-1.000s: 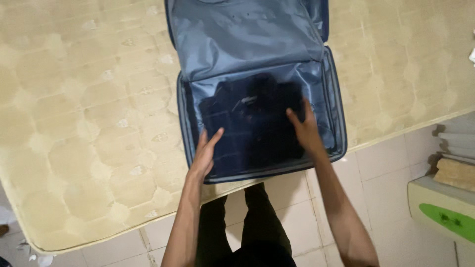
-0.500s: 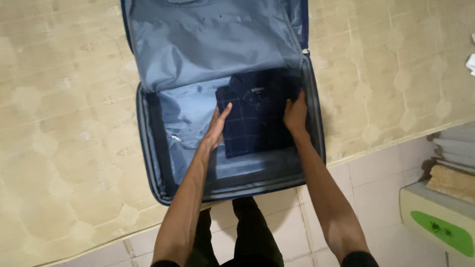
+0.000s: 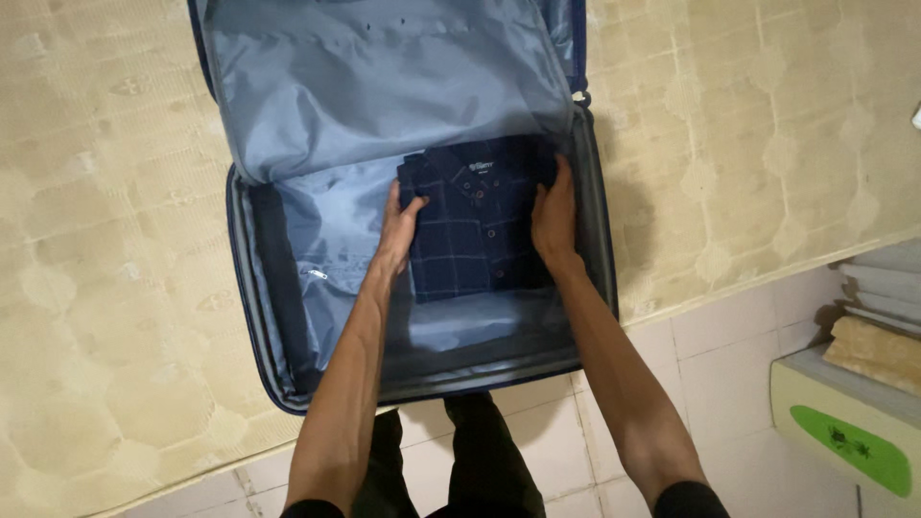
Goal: The person unzips and opens a suitcase, unzips its inner divider, and places a folded shirt inside.
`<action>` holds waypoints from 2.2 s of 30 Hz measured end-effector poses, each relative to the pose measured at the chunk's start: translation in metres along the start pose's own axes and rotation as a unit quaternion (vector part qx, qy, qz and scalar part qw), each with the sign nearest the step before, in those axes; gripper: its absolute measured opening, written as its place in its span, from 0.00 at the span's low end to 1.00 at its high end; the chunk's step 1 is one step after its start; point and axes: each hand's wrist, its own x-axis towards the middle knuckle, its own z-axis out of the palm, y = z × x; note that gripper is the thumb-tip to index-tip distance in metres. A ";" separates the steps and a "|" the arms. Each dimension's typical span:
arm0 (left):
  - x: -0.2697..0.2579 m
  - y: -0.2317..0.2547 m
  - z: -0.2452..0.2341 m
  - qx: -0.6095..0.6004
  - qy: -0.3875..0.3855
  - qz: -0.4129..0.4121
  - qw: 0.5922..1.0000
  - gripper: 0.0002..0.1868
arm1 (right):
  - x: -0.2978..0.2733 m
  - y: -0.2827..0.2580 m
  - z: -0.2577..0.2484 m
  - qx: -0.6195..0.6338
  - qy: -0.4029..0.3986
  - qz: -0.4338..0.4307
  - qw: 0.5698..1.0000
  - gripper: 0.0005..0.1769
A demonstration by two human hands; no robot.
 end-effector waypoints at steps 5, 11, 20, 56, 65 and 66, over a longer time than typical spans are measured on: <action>0.007 -0.005 0.005 0.241 0.139 0.093 0.956 0.44 | 0.002 -0.025 -0.008 -0.059 -0.087 0.129 0.986 0.37; 0.004 0.027 0.004 0.121 0.094 -0.096 0.983 0.32 | 0.002 -0.005 -0.002 0.026 -0.020 -0.017 0.999 0.41; -0.018 0.049 -0.004 0.075 -0.077 -0.021 0.994 0.26 | -0.029 -0.015 -0.015 0.135 0.055 0.152 0.978 0.38; 0.050 -0.019 0.004 0.290 0.242 0.122 0.918 0.32 | -0.012 -0.017 0.035 -0.285 -0.055 -0.030 0.956 0.44; 0.049 0.004 0.005 0.316 0.259 0.119 0.905 0.34 | -0.013 -0.001 0.050 -0.197 -0.036 -0.099 0.975 0.42; 0.050 0.008 0.006 0.317 0.257 0.119 0.905 0.34 | -0.010 0.002 0.050 -0.198 -0.035 -0.098 0.975 0.42</action>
